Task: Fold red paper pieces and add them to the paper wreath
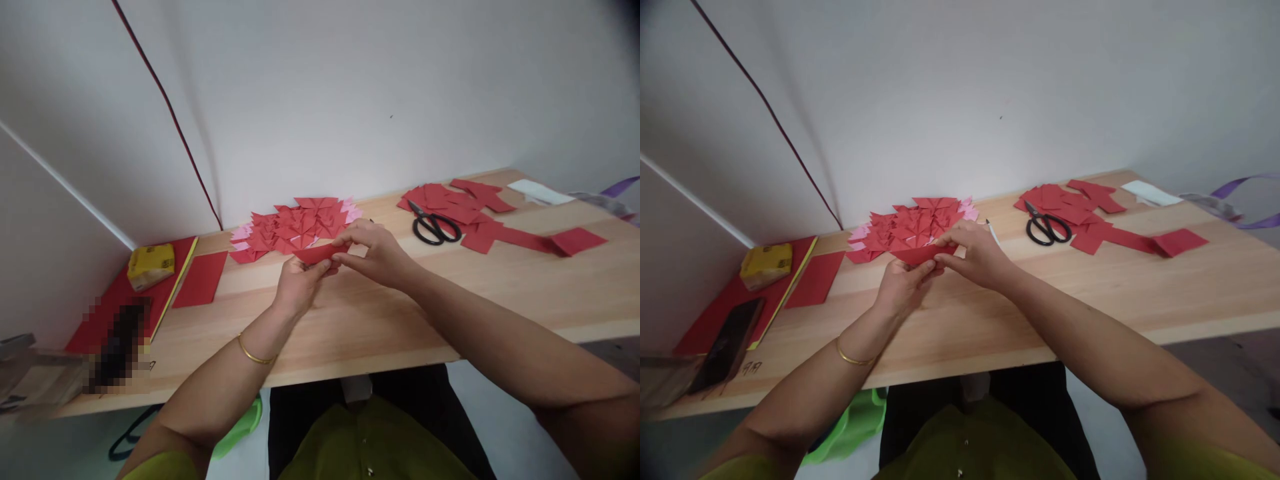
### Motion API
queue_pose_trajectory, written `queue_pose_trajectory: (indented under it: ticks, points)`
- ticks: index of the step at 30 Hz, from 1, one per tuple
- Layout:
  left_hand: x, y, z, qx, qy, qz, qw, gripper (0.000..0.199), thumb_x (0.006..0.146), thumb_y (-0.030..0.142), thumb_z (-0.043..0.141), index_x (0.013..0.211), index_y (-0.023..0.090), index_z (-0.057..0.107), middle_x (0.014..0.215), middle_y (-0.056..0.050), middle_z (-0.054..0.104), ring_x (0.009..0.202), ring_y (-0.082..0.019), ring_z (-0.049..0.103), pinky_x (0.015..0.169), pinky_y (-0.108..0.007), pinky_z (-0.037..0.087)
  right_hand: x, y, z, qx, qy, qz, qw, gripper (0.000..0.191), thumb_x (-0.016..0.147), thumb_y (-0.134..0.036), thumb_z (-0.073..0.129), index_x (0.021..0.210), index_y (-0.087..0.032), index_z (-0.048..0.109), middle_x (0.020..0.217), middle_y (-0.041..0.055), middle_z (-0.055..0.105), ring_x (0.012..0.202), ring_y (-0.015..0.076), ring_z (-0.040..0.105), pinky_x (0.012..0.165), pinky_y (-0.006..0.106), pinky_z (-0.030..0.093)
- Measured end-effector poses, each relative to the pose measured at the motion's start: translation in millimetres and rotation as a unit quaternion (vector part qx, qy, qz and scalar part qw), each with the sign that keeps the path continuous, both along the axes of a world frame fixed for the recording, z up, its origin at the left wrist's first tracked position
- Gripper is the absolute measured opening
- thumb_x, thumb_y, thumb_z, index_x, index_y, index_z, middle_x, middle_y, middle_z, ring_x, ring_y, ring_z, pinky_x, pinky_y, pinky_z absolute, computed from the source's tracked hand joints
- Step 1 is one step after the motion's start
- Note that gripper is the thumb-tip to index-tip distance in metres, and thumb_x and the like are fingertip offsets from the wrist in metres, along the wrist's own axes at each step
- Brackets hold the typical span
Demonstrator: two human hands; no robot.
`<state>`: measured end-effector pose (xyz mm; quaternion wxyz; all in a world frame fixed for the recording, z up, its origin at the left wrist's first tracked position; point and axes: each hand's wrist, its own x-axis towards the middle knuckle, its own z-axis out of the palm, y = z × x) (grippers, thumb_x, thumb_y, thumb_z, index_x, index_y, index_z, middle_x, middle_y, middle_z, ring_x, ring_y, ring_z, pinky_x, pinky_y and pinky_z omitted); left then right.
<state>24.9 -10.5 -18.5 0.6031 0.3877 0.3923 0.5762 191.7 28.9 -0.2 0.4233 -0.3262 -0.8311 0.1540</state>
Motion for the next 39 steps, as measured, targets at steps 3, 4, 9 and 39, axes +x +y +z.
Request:
queue_pose_trajectory:
  ticks: [3,4,9,39]
  points:
    - [0.9,-1.2,1.6,0.008,-0.024,-0.011,1.0,0.029,0.06,0.019,0.079,0.086,0.013,0.07,0.09,-0.008,0.072,0.082,-0.017,0.066,0.08,-0.032,0.051,-2.2,-0.9,0.5,0.01,0.011,0.025,1.0,0.007,0.081,-0.026,0.061,0.079,-0.021,0.065,0.078,0.0042,0.062,0.076,0.0176,0.055,0.071,0.031,0.039]
    - [0.5,-1.3,2.6,0.009,-0.044,-0.017,0.999,0.029,0.061,0.02,0.079,0.088,0.014,0.069,0.092,-0.008,0.072,0.085,-0.017,0.066,0.081,-0.032,0.051,-2.6,-1.2,0.5,0.028,0.008,0.018,0.999,0.008,0.082,-0.026,0.061,0.077,-0.021,0.065,0.077,0.0038,0.062,0.075,0.0173,0.055,0.071,0.031,0.038]
    - [-4.2,0.3,6.9,-0.051,-0.106,-0.049,0.992,0.029,0.07,0.029,0.073,0.094,0.013,0.068,0.093,-0.01,0.071,0.08,-0.017,0.066,0.078,-0.031,0.051,-2.4,-0.8,-7.0,0.159,-0.056,-0.049,0.984,0.014,0.086,-0.025,0.057,0.077,-0.024,0.068,0.072,0.0017,0.059,0.072,0.015,0.049,0.076,0.036,0.029]
    - [-11.7,3.2,6.1,-0.082,-0.092,0.025,0.992,0.031,0.058,0.008,0.074,0.085,0.017,0.059,0.069,-0.001,0.068,0.06,-0.012,0.062,0.059,-0.026,0.046,-11.6,-2.0,-16.3,-0.164,0.103,0.152,0.969,0.017,0.083,-0.033,0.06,0.091,-0.019,0.067,0.081,0.0037,0.07,0.074,0.0145,0.064,0.069,0.028,0.051]
